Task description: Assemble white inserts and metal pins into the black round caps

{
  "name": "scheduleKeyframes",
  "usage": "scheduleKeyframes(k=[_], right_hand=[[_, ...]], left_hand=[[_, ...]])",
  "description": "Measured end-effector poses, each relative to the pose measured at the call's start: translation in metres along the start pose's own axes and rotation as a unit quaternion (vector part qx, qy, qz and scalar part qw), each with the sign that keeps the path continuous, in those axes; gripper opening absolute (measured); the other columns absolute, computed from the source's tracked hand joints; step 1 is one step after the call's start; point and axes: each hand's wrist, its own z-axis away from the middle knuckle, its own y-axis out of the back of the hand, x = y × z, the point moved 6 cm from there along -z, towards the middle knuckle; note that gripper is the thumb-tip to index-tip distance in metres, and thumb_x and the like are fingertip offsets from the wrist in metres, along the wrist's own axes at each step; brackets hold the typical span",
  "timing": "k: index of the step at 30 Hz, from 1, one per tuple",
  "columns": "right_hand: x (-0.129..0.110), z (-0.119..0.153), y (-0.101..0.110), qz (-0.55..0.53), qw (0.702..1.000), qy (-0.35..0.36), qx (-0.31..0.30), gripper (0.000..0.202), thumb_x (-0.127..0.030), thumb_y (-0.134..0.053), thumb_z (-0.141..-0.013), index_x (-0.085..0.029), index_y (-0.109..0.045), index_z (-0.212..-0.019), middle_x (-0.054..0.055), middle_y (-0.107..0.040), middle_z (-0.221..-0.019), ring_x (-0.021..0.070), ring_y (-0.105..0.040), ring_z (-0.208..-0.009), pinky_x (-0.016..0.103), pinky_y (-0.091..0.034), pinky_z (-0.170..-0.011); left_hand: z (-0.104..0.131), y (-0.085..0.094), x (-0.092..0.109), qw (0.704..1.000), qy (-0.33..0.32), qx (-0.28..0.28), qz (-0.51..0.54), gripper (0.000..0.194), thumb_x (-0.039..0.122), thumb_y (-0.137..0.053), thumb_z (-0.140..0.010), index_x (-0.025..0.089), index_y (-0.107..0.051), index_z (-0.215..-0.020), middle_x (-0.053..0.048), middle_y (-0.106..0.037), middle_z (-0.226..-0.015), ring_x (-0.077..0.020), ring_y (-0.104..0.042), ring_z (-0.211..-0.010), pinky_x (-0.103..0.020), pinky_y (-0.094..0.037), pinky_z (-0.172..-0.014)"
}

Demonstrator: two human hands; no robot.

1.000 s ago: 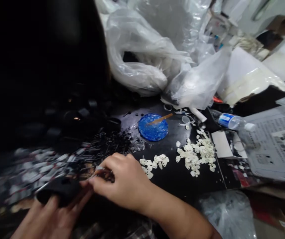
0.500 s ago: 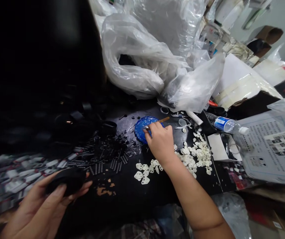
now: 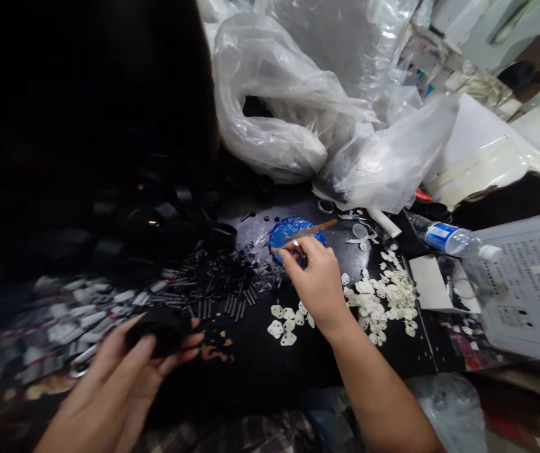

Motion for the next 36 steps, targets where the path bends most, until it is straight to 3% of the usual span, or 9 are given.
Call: scheduleKeyframes(k=[2, 5, 12, 15, 21, 25, 27, 30, 36], right_hand=[[-0.007, 0.011, -0.007, -0.153, 0.986, -0.062, -0.03, 0.018, -0.036, -0.062, -0.088, -0.02, -0.064, -0.083, 0.0, -0.064, -0.076, 0.013, -0.054, -0.068, 0.027, -0.041, -0.066], [-0.025, 0.027, -0.021, -0.277, 0.95, -0.112, -0.09, 0.017, -0.037, -0.065, -0.086, -0.02, -0.063, -0.081, -0.002, -0.063, -0.071, 0.0107, -0.051, -0.06, 0.025, -0.042, -0.061], [-0.053, 0.036, -0.025, -0.261, 0.955, -0.063, -0.124, 0.011, -0.03, -0.066, -0.085, -0.021, -0.066, -0.08, -0.002, -0.065, -0.073, 0.0123, -0.057, -0.068, 0.024, -0.045, -0.064], [-0.055, 0.036, -0.026, -0.241, 0.959, -0.052, -0.136, 0.01, -0.029, -0.066, -0.085, -0.02, -0.066, -0.08, -0.002, -0.065, -0.074, 0.0119, -0.057, -0.069, 0.023, -0.045, -0.064], [-0.061, 0.042, -0.023, -0.168, 0.971, 0.009, -0.172, 0.005, -0.025, -0.066, -0.086, -0.022, -0.066, -0.082, -0.002, -0.065, -0.077, 0.0135, -0.059, -0.073, 0.027, -0.044, -0.07], [-0.063, 0.045, -0.017, -0.161, 0.97, 0.044, -0.178, 0.007, -0.029, -0.068, -0.086, -0.023, -0.069, -0.09, 0.0, -0.067, -0.082, 0.0158, -0.06, -0.079, 0.031, -0.044, -0.078], [-0.06, 0.048, -0.021, -0.216, 0.946, 0.012, -0.24, 0.015, -0.033, -0.068, -0.085, -0.024, -0.071, -0.097, 0.0, -0.068, -0.087, 0.0157, -0.061, -0.081, 0.029, -0.046, -0.077], [-0.055, 0.058, -0.033, -0.303, 0.882, -0.067, -0.355, 0.014, -0.033, -0.066, -0.087, -0.025, -0.073, -0.095, -0.001, -0.07, -0.087, 0.0141, -0.063, -0.08, 0.025, -0.048, -0.074], [-0.053, 0.072, -0.049, -0.327, 0.847, -0.128, -0.399, 0.008, -0.029, -0.072, -0.08, -0.021, -0.071, -0.076, -0.003, -0.07, -0.074, 0.0128, -0.064, -0.072, 0.023, -0.048, -0.068]], left_hand=[[0.002, -0.018, -0.003, 0.998, 0.041, -0.04, 0.019, 0.028, 0.033, -0.071, -0.081, 0.025, -0.066, -0.107, -0.007, -0.074, -0.098, -0.0244, -0.071, -0.085, -0.032, -0.061, -0.072], [0.002, -0.037, -0.007, 0.99, 0.097, -0.085, 0.063, 0.018, 0.03, -0.068, -0.084, 0.02, -0.068, -0.1, -0.008, -0.073, -0.097, -0.0236, -0.071, -0.086, -0.033, -0.061, -0.072], [0.005, -0.046, -0.008, 0.976, 0.147, -0.114, 0.117, 0.013, 0.025, -0.065, -0.086, 0.018, -0.071, -0.095, -0.008, -0.074, -0.098, -0.0218, -0.072, -0.082, -0.032, -0.06, -0.071], [0.007, -0.044, -0.007, 0.984, 0.114, -0.117, 0.075, 0.017, 0.03, -0.063, -0.087, 0.02, -0.069, -0.1, -0.007, -0.073, -0.1, -0.0217, -0.071, -0.085, -0.033, -0.06, -0.075], [0.008, -0.026, 0.003, 0.985, -0.067, -0.078, -0.139, 0.027, 0.038, -0.065, -0.085, 0.028, -0.067, -0.11, -0.003, -0.066, -0.115, -0.0217, -0.061, -0.108, -0.025, -0.05, -0.091], [0.01, -0.024, 0.001, 0.993, -0.024, -0.074, -0.093, 0.03, 0.042, -0.07, -0.079, 0.026, -0.07, -0.104, -0.005, -0.067, -0.111, -0.0254, -0.062, -0.103, -0.028, -0.054, -0.082], [0.014, -0.023, -0.002, 0.996, 0.027, -0.066, -0.046, 0.027, 0.04, -0.073, -0.077, 0.026, -0.071, -0.1, -0.004, -0.068, -0.104, -0.0236, -0.064, -0.096, -0.027, -0.056, -0.074], [0.022, -0.019, -0.005, 0.995, 0.071, -0.066, -0.038, 0.025, 0.039, -0.075, -0.075, 0.026, -0.073, -0.096, -0.004, -0.069, -0.096, -0.0212, -0.066, -0.084, -0.027, -0.055, -0.072], [0.03, -0.005, 0.004, 0.979, -0.017, -0.117, -0.168, 0.022, 0.044, -0.07, -0.078, 0.026, -0.076, -0.089, -0.004, -0.068, -0.088, -0.0204, -0.062, -0.087, -0.024, -0.049, -0.079]])
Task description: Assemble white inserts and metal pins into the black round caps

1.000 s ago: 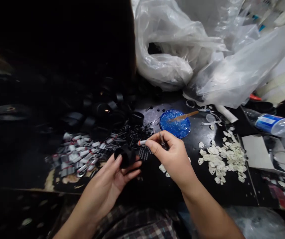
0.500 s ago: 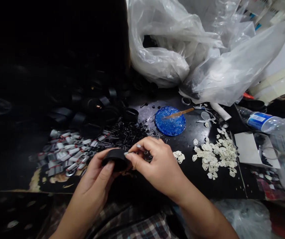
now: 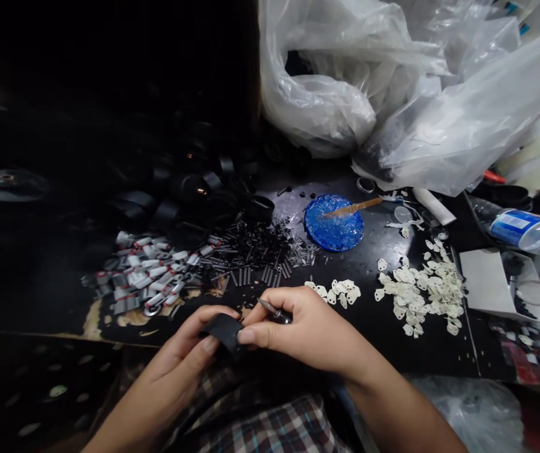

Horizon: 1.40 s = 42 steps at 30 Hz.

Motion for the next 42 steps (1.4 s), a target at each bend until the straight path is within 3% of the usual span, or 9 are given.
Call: scheduleKeyframes(k=[4, 7, 9, 13, 16, 21, 26, 31, 42], right_hand=[[-0.005, -0.015, -0.004, 0.142, 0.988, 0.046, 0.033, 0.013, -0.026, -0.06, -0.091, -0.021, -0.071, -0.084, 0.0, -0.073, -0.084, 0.0152, -0.066, -0.081, 0.027, -0.046, -0.074], [-0.012, -0.031, 0.001, 0.428, 0.887, 0.08, 0.153, 0.019, -0.023, -0.05, -0.096, -0.018, -0.069, -0.094, 0.006, -0.07, -0.095, 0.0214, -0.063, -0.089, 0.036, -0.038, -0.08], [-0.012, -0.04, -0.003, 0.555, 0.81, 0.082, 0.168, 0.019, -0.023, -0.049, -0.096, -0.016, -0.067, -0.094, 0.008, -0.068, -0.092, 0.0236, -0.062, -0.083, 0.039, -0.033, -0.078], [-0.007, -0.047, -0.011, 0.618, 0.767, 0.094, 0.144, 0.016, -0.024, -0.051, -0.095, -0.017, -0.065, -0.091, 0.006, -0.066, -0.089, 0.0228, -0.06, -0.077, 0.039, -0.029, -0.075], [-0.006, -0.043, -0.011, 0.606, 0.773, 0.103, 0.161, 0.014, -0.024, -0.053, -0.094, -0.016, -0.063, -0.091, 0.005, -0.066, -0.088, 0.022, -0.06, -0.076, 0.038, -0.028, -0.076], [-0.009, -0.029, -0.012, 0.466, 0.852, 0.148, 0.184, 0.011, -0.027, -0.062, -0.089, -0.016, -0.062, -0.086, 0.002, -0.065, -0.085, 0.0171, -0.058, -0.076, 0.033, -0.031, -0.075], [-0.017, -0.013, -0.015, 0.394, 0.873, 0.225, 0.179, 0.01, -0.025, -0.059, -0.094, -0.018, -0.066, -0.094, 0.001, -0.068, -0.087, 0.0155, -0.059, -0.078, 0.032, -0.031, -0.075], [-0.013, -0.012, -0.009, 0.311, 0.917, 0.187, 0.166, 0.008, -0.021, -0.062, -0.091, -0.019, -0.068, -0.096, 0.002, -0.068, -0.091, 0.0161, -0.06, -0.086, 0.031, -0.033, -0.077], [-0.037, 0.0, -0.01, 0.247, 0.911, 0.281, 0.176, 0.004, -0.02, -0.064, -0.09, -0.017, -0.067, -0.092, 0.0, -0.07, -0.085, 0.0132, -0.061, -0.078, 0.031, -0.034, -0.075]], left_hand=[[-0.003, 0.006, -0.009, 0.997, 0.042, 0.012, 0.07, 0.019, 0.039, -0.067, -0.082, 0.027, -0.073, -0.096, -0.004, -0.07, -0.095, -0.021, -0.066, -0.086, -0.029, -0.055, -0.078], [-0.006, 0.008, -0.012, 0.986, 0.056, 0.042, 0.151, 0.02, 0.035, -0.062, -0.087, 0.026, -0.068, -0.104, -0.004, -0.071, -0.103, -0.0221, -0.068, -0.09, -0.036, -0.057, -0.085], [-0.007, 0.008, -0.011, 0.984, 0.043, 0.053, 0.167, 0.02, 0.033, -0.061, -0.089, 0.024, -0.067, -0.106, -0.005, -0.071, -0.103, -0.0229, -0.068, -0.094, -0.038, -0.056, -0.088], [-0.009, 0.008, -0.01, 0.98, 0.034, 0.066, 0.186, 0.021, 0.032, -0.061, -0.089, 0.023, -0.065, -0.107, -0.007, -0.072, -0.102, -0.0227, -0.069, -0.094, -0.038, -0.057, -0.088], [-0.011, 0.008, -0.011, 0.976, 0.025, 0.079, 0.2, 0.023, 0.031, -0.062, -0.089, 0.023, -0.065, -0.11, -0.007, -0.072, -0.107, -0.0229, -0.068, -0.099, -0.039, -0.055, -0.092], [-0.015, 0.002, -0.007, 0.964, 0.016, 0.09, 0.249, 0.02, 0.03, -0.062, -0.089, 0.023, -0.066, -0.107, -0.007, -0.07, -0.113, -0.0235, -0.064, -0.109, -0.039, -0.053, -0.095], [-0.015, -0.002, -0.005, 0.958, 0.014, 0.099, 0.269, 0.015, 0.028, -0.065, -0.087, 0.021, -0.069, -0.1, -0.006, -0.072, -0.108, -0.0212, -0.068, -0.101, -0.036, -0.055, -0.092], [-0.013, -0.003, -0.004, 0.96, 0.003, 0.098, 0.262, 0.015, 0.028, -0.064, -0.088, 0.02, -0.069, -0.1, -0.006, -0.072, -0.108, -0.022, -0.067, -0.102, -0.037, -0.055, -0.092], [-0.008, 0.0, -0.012, 0.966, 0.062, 0.09, 0.236, 0.02, 0.035, -0.071, -0.081, 0.029, -0.072, -0.1, -0.001, -0.07, -0.11, -0.0191, -0.064, -0.105, -0.022, -0.057, -0.081]])
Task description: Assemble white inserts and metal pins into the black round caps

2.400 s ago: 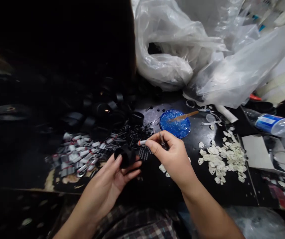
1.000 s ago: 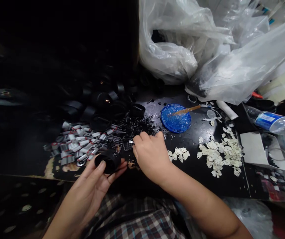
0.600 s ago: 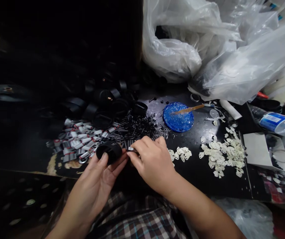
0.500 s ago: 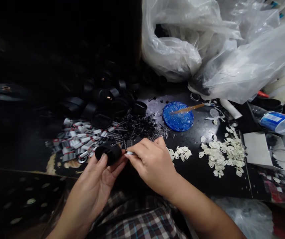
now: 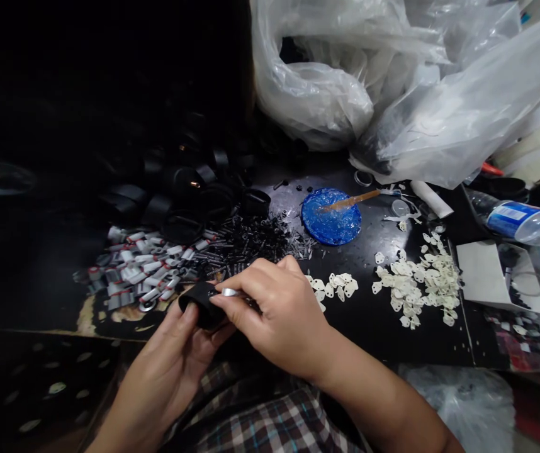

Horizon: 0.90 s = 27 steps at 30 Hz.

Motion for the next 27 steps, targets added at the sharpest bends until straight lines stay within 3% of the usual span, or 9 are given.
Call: scheduleKeyframes(k=[6, 9, 11, 14, 16, 19, 21, 24, 27], right_hand=[[0.002, 0.005, -0.001, -0.01, 1.0, -0.019, 0.001, 0.005, -0.022, -0.064, -0.089, -0.017, -0.064, -0.088, 0.0, -0.068, -0.082, 0.0131, -0.059, -0.075, 0.032, -0.035, -0.073], [0.002, 0.006, -0.002, -0.045, 0.998, -0.029, -0.029, 0.003, -0.021, -0.065, -0.089, -0.018, -0.064, -0.088, 0.0, -0.067, -0.082, 0.0129, -0.059, -0.076, 0.031, -0.038, -0.075], [0.005, 0.005, -0.003, -0.103, 0.989, -0.081, -0.071, 0.004, -0.021, -0.066, -0.087, -0.019, -0.064, -0.086, -0.002, -0.065, -0.08, 0.0124, -0.06, -0.076, 0.029, -0.041, -0.074], [0.013, 0.008, -0.009, -0.203, 0.95, -0.19, -0.142, 0.009, -0.024, -0.068, -0.085, -0.02, -0.06, -0.083, -0.005, -0.062, -0.073, 0.0105, -0.059, -0.069, 0.024, -0.045, -0.065], [0.014, 0.01, -0.009, -0.196, 0.947, -0.206, -0.15, 0.011, -0.025, -0.069, -0.085, -0.02, -0.06, -0.084, -0.005, -0.061, -0.074, 0.01, -0.058, -0.069, 0.023, -0.044, -0.064], [0.005, 0.01, -0.001, -0.057, 0.989, -0.11, -0.08, 0.005, -0.023, -0.066, -0.088, -0.019, -0.064, -0.087, -0.002, -0.063, -0.082, 0.0122, -0.059, -0.078, 0.028, -0.041, -0.072], [-0.005, 0.013, 0.001, 0.046, 0.997, -0.025, -0.049, 0.004, -0.018, -0.062, -0.09, -0.017, -0.065, -0.09, 0.001, -0.066, -0.085, 0.0139, -0.059, -0.08, 0.033, -0.037, -0.074], [-0.015, 0.015, -0.002, 0.146, 0.985, 0.047, -0.082, 0.012, -0.014, -0.056, -0.092, -0.016, -0.066, -0.095, 0.003, -0.069, -0.087, 0.016, -0.061, -0.079, 0.036, -0.031, -0.069], [-0.016, 0.013, -0.001, 0.162, 0.978, 0.05, -0.12, 0.014, -0.018, -0.054, -0.094, -0.017, -0.066, -0.1, 0.002, -0.07, -0.089, 0.0162, -0.061, -0.081, 0.036, -0.031, -0.07]], left_hand=[[0.002, -0.001, -0.005, 0.999, 0.018, -0.042, -0.023, 0.022, 0.035, -0.071, -0.082, 0.032, -0.072, -0.103, 0.002, -0.069, -0.111, -0.0143, -0.065, -0.095, -0.02, -0.055, -0.079], [0.002, 0.003, -0.005, 0.998, 0.02, -0.053, -0.033, 0.019, 0.035, -0.07, -0.082, 0.032, -0.073, -0.101, 0.002, -0.069, -0.107, -0.0131, -0.064, -0.09, -0.02, -0.055, -0.079], [0.002, 0.004, -0.005, 0.995, 0.039, -0.082, -0.043, 0.019, 0.037, -0.071, -0.081, 0.031, -0.073, -0.099, 0.001, -0.07, -0.098, -0.0132, -0.064, -0.083, -0.021, -0.056, -0.076], [0.0, 0.003, -0.005, 0.987, 0.073, -0.126, -0.074, 0.021, 0.039, -0.075, -0.076, 0.026, -0.074, -0.094, -0.001, -0.069, -0.084, -0.0136, -0.063, -0.073, -0.02, -0.055, -0.066], [-0.002, 0.002, -0.004, 0.985, 0.077, -0.125, -0.088, 0.021, 0.038, -0.076, -0.076, 0.024, -0.074, -0.091, -0.002, -0.068, -0.082, -0.0143, -0.062, -0.071, -0.02, -0.054, -0.064], [-0.005, -0.001, -0.002, 0.988, 0.071, -0.115, -0.078, 0.02, 0.037, -0.073, -0.078, 0.023, -0.073, -0.093, -0.004, -0.068, -0.082, -0.0157, -0.063, -0.07, -0.023, -0.054, -0.063], [-0.005, -0.002, -0.001, 0.99, 0.06, -0.109, -0.068, 0.019, 0.035, -0.072, -0.079, 0.023, -0.073, -0.095, -0.004, -0.068, -0.083, -0.0162, -0.064, -0.07, -0.024, -0.054, -0.063], [-0.005, -0.003, -0.001, 0.991, 0.049, -0.104, -0.064, 0.019, 0.033, -0.07, -0.081, 0.022, -0.072, -0.096, -0.005, -0.069, -0.085, -0.0178, -0.066, -0.074, -0.024, -0.055, -0.065], [-0.006, -0.002, -0.002, 0.992, 0.049, -0.095, -0.062, 0.02, 0.033, -0.072, -0.079, 0.023, -0.072, -0.096, -0.005, -0.07, -0.089, -0.0197, -0.067, -0.078, -0.03, -0.057, -0.072]])
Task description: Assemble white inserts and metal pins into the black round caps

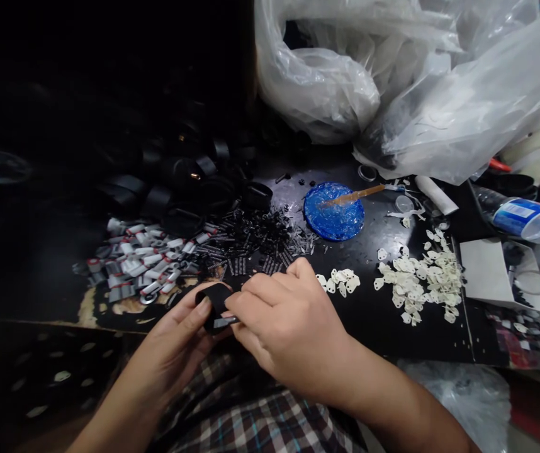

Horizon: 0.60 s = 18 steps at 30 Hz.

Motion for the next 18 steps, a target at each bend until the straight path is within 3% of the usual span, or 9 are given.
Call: scheduleKeyframes(k=[5, 7, 10, 14, 16, 18], right_hand=[[0.016, 0.005, -0.004, -0.112, 0.983, -0.121, -0.083, 0.028, -0.014, -0.06, -0.089, -0.02, -0.056, -0.116, 0.001, -0.061, -0.112, 0.0136, -0.057, -0.099, 0.028, -0.042, -0.084], [0.017, 0.008, -0.007, -0.138, 0.975, -0.136, -0.107, 0.029, -0.013, -0.059, -0.089, -0.023, -0.056, -0.117, 0.0, -0.06, -0.112, 0.0127, -0.057, -0.101, 0.026, -0.044, -0.085], [0.017, 0.009, -0.008, -0.147, 0.973, -0.13, -0.124, 0.026, -0.022, -0.059, -0.092, -0.026, -0.058, -0.118, -0.001, -0.064, -0.105, 0.0139, -0.06, -0.096, 0.027, -0.046, -0.083], [0.02, 0.008, -0.004, -0.172, 0.965, -0.154, -0.122, 0.021, -0.028, -0.055, -0.095, -0.022, -0.063, -0.113, 0.002, -0.069, -0.106, 0.0169, -0.063, -0.096, 0.029, -0.047, -0.083], [0.023, 0.011, -0.005, -0.231, 0.945, -0.183, -0.14, 0.019, -0.031, -0.053, -0.096, -0.021, -0.065, -0.108, 0.002, -0.071, -0.098, 0.0152, -0.065, -0.087, 0.027, -0.048, -0.077], [0.023, 0.018, -0.011, -0.337, 0.901, -0.202, -0.183, 0.022, -0.033, -0.049, -0.098, -0.02, -0.065, -0.104, -0.001, -0.07, -0.08, 0.0112, -0.062, -0.07, 0.023, -0.046, -0.064]], left_hand=[[-0.001, 0.011, 0.009, 0.996, -0.051, 0.075, -0.011, 0.02, 0.038, -0.073, -0.077, 0.025, -0.072, -0.092, -0.004, -0.071, -0.095, -0.0233, -0.068, -0.085, -0.036, -0.059, -0.078], [0.0, 0.015, 0.014, 0.993, -0.068, 0.093, -0.028, 0.02, 0.039, -0.073, -0.077, 0.026, -0.071, -0.092, -0.003, -0.07, -0.095, -0.0235, -0.068, -0.086, -0.036, -0.059, -0.077], [0.001, 0.02, 0.016, 0.992, -0.06, 0.093, -0.068, 0.021, 0.039, -0.072, -0.078, 0.027, -0.07, -0.096, -0.002, -0.07, -0.097, -0.0212, -0.067, -0.088, -0.031, -0.058, -0.078], [0.003, 0.017, 0.021, 0.977, -0.069, 0.069, -0.19, 0.026, 0.041, -0.071, -0.078, 0.025, -0.071, -0.099, -0.005, -0.069, -0.103, -0.0228, -0.063, -0.099, -0.027, -0.05, -0.087], [0.009, 0.012, 0.027, 0.955, -0.113, 0.077, -0.263, 0.024, 0.041, -0.071, -0.077, 0.024, -0.074, -0.094, -0.006, -0.07, -0.1, -0.0241, -0.062, -0.1, -0.027, -0.046, -0.092], [0.019, 0.004, 0.036, 0.932, -0.192, 0.084, -0.297, 0.02, 0.043, -0.069, -0.078, 0.028, -0.075, -0.09, -0.006, -0.073, -0.093, -0.026, -0.063, -0.097, -0.03, -0.045, -0.094]])
